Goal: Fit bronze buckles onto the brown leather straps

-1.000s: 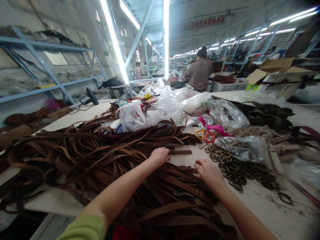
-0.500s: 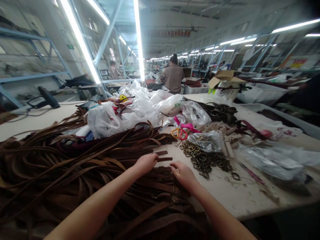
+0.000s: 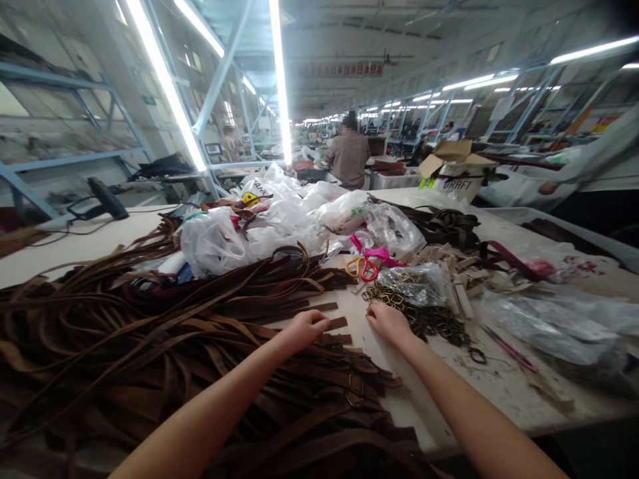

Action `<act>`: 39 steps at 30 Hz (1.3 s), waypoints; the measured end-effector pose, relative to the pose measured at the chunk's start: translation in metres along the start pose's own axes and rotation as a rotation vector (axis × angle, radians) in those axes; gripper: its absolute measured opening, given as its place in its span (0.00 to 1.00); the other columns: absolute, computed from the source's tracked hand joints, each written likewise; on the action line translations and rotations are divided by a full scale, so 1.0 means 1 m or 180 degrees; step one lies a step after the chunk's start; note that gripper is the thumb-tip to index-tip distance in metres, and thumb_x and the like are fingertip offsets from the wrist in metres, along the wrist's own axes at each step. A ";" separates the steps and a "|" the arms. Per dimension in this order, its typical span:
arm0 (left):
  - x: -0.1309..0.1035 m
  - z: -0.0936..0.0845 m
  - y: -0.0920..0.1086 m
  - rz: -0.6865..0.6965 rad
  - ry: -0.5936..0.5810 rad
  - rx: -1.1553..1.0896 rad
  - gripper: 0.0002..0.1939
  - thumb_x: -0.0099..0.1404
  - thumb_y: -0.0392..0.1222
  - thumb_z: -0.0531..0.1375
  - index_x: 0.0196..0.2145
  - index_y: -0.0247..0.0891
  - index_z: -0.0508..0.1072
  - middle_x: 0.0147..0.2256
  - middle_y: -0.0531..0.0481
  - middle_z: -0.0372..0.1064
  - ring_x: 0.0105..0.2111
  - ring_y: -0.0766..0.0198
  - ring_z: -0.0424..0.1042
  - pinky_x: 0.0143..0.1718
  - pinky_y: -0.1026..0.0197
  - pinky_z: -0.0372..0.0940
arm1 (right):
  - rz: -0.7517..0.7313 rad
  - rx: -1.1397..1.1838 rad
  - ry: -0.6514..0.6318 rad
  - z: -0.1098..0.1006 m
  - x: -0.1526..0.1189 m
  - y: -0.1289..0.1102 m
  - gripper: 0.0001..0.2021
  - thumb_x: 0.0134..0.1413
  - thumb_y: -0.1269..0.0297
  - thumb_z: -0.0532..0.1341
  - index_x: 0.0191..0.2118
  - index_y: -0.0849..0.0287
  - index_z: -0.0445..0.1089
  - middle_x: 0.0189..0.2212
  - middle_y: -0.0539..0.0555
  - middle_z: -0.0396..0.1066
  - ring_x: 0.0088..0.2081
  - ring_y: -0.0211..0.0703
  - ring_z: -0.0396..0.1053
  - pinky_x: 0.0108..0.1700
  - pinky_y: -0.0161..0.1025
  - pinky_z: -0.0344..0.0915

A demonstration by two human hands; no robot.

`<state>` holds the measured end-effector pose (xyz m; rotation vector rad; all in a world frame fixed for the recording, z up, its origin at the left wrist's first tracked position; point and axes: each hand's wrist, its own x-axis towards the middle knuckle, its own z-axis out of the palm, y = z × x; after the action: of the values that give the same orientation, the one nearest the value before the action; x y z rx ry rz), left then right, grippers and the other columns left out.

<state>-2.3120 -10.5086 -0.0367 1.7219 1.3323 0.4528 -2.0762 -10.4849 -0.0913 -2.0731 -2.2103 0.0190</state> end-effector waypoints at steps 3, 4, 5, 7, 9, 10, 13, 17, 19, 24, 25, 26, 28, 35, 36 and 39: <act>-0.001 0.001 -0.002 -0.0074 0.0025 -0.0412 0.16 0.55 0.50 0.52 0.30 0.33 0.67 0.19 0.55 0.59 0.19 0.71 0.56 0.21 0.68 0.52 | 0.0152 -0.0006 0.0022 -0.006 -0.010 0.015 0.10 0.55 0.61 0.50 0.36 0.57 0.67 0.36 0.54 0.70 0.36 0.41 0.68 0.32 0.35 0.54; -0.001 0.001 -0.002 -0.0069 0.0033 -0.0470 0.16 0.55 0.51 0.52 0.29 0.33 0.67 0.19 0.56 0.59 0.19 0.71 0.56 0.22 0.68 0.52 | 0.0235 -0.0039 0.0006 -0.009 -0.014 0.021 0.11 0.56 0.62 0.49 0.36 0.58 0.67 0.35 0.55 0.70 0.36 0.41 0.68 0.32 0.35 0.54; -0.001 0.002 -0.003 -0.0057 0.0039 -0.0504 0.16 0.55 0.51 0.53 0.29 0.33 0.67 0.19 0.56 0.59 0.19 0.71 0.56 0.22 0.68 0.52 | 0.0302 -0.0071 -0.0030 -0.011 -0.018 0.027 0.12 0.56 0.63 0.49 0.35 0.58 0.67 0.34 0.55 0.70 0.35 0.41 0.68 0.31 0.36 0.54; -0.001 0.002 -0.004 -0.0027 0.0060 -0.0530 0.16 0.54 0.51 0.53 0.29 0.33 0.67 0.19 0.55 0.59 0.19 0.71 0.56 0.22 0.68 0.52 | 0.0333 -0.0112 -0.0126 -0.013 -0.025 0.035 0.11 0.54 0.61 0.50 0.33 0.58 0.68 0.33 0.55 0.70 0.35 0.42 0.68 0.30 0.36 0.54; -0.002 0.003 -0.004 -0.0030 0.0075 -0.0525 0.16 0.54 0.51 0.52 0.28 0.34 0.67 0.19 0.55 0.60 0.19 0.71 0.56 0.22 0.67 0.52 | 0.0296 -0.0182 -0.0212 -0.013 -0.029 0.035 0.11 0.52 0.58 0.54 0.35 0.57 0.69 0.34 0.55 0.69 0.35 0.44 0.68 0.30 0.36 0.54; -0.002 0.003 -0.005 -0.0037 0.0074 -0.0505 0.16 0.54 0.51 0.52 0.28 0.34 0.67 0.19 0.55 0.60 0.19 0.70 0.56 0.22 0.67 0.52 | 0.0279 -0.0224 -0.0241 -0.012 -0.029 0.034 0.11 0.51 0.57 0.55 0.36 0.56 0.69 0.35 0.55 0.68 0.36 0.44 0.68 0.30 0.36 0.54; -0.006 0.002 -0.007 -0.0093 0.0006 -0.0468 0.16 0.54 0.51 0.52 0.29 0.34 0.67 0.19 0.55 0.59 0.19 0.70 0.56 0.22 0.67 0.52 | 0.0255 -0.0327 -0.0272 -0.011 -0.027 0.025 0.10 0.48 0.59 0.57 0.37 0.55 0.69 0.35 0.56 0.67 0.35 0.46 0.68 0.30 0.37 0.55; -0.011 0.001 -0.012 -0.0039 -0.0054 -0.0435 0.17 0.54 0.52 0.52 0.31 0.33 0.67 0.21 0.55 0.60 0.20 0.70 0.57 0.22 0.67 0.53 | 0.0201 -0.0355 -0.0203 -0.012 -0.027 0.019 0.09 0.48 0.60 0.57 0.34 0.56 0.69 0.34 0.56 0.67 0.36 0.47 0.68 0.31 0.37 0.56; -0.012 0.001 -0.014 -0.0011 -0.0062 -0.0436 0.18 0.54 0.52 0.52 0.31 0.33 0.67 0.21 0.55 0.61 0.20 0.70 0.58 0.23 0.67 0.54 | 0.0219 -0.0388 -0.0130 -0.011 -0.029 0.017 0.10 0.49 0.60 0.56 0.35 0.57 0.68 0.34 0.56 0.67 0.36 0.47 0.68 0.31 0.38 0.57; -0.013 0.002 -0.016 0.0033 -0.0102 -0.0490 0.17 0.54 0.52 0.52 0.30 0.33 0.67 0.21 0.55 0.61 0.20 0.70 0.58 0.23 0.66 0.55 | 0.0214 -0.0479 -0.0031 -0.007 -0.029 0.010 0.09 0.50 0.65 0.54 0.33 0.61 0.69 0.33 0.59 0.68 0.34 0.50 0.68 0.31 0.40 0.57; -0.014 0.002 -0.015 0.0040 -0.0102 -0.0484 0.17 0.55 0.52 0.52 0.30 0.34 0.67 0.21 0.55 0.61 0.20 0.70 0.58 0.23 0.66 0.55 | 0.0197 -0.0465 -0.0019 -0.008 -0.029 0.009 0.09 0.50 0.67 0.53 0.32 0.62 0.69 0.32 0.60 0.68 0.34 0.50 0.68 0.32 0.40 0.58; -0.016 0.001 -0.015 0.0043 -0.0098 -0.0475 0.17 0.55 0.52 0.52 0.30 0.34 0.67 0.21 0.55 0.61 0.20 0.70 0.58 0.23 0.66 0.55 | 0.0188 -0.0441 0.0003 -0.009 -0.028 0.009 0.09 0.50 0.68 0.53 0.31 0.63 0.69 0.32 0.61 0.68 0.34 0.50 0.68 0.32 0.41 0.58; -0.019 -0.001 -0.012 0.0059 -0.0083 -0.0451 0.17 0.55 0.52 0.52 0.30 0.33 0.66 0.21 0.55 0.60 0.20 0.70 0.58 0.23 0.67 0.54 | 0.0181 -0.0419 0.0071 -0.013 -0.028 0.008 0.10 0.51 0.69 0.51 0.31 0.64 0.69 0.32 0.61 0.68 0.34 0.49 0.68 0.33 0.41 0.58; -0.023 -0.010 0.002 0.0040 0.0226 -0.0948 0.15 0.54 0.50 0.54 0.30 0.33 0.65 0.20 0.56 0.59 0.19 0.72 0.56 0.23 0.67 0.52 | 0.0517 0.3620 -0.0044 -0.037 -0.045 -0.023 0.12 0.48 0.56 0.56 0.30 0.61 0.64 0.22 0.49 0.64 0.25 0.36 0.62 0.29 0.35 0.59; -0.024 -0.012 0.004 0.0028 0.0306 -0.1065 0.15 0.53 0.50 0.55 0.30 0.33 0.66 0.20 0.56 0.59 0.19 0.72 0.55 0.22 0.68 0.52 | 0.0626 0.4442 -0.0273 -0.040 -0.048 -0.035 0.13 0.46 0.55 0.59 0.30 0.61 0.63 0.22 0.48 0.64 0.24 0.34 0.62 0.28 0.33 0.60; -0.027 -0.017 0.007 0.0046 0.0444 -0.1324 0.18 0.50 0.50 0.59 0.31 0.32 0.67 0.22 0.55 0.60 0.20 0.73 0.56 0.23 0.68 0.52 | 0.0950 0.6047 -0.0806 -0.047 -0.056 -0.075 0.14 0.38 0.60 0.66 0.30 0.61 0.64 0.23 0.47 0.66 0.24 0.30 0.62 0.28 0.30 0.62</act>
<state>-2.3300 -10.5267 -0.0161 1.3741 1.2192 0.8097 -2.1430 -10.5487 -0.0422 -1.0455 -0.7870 1.6234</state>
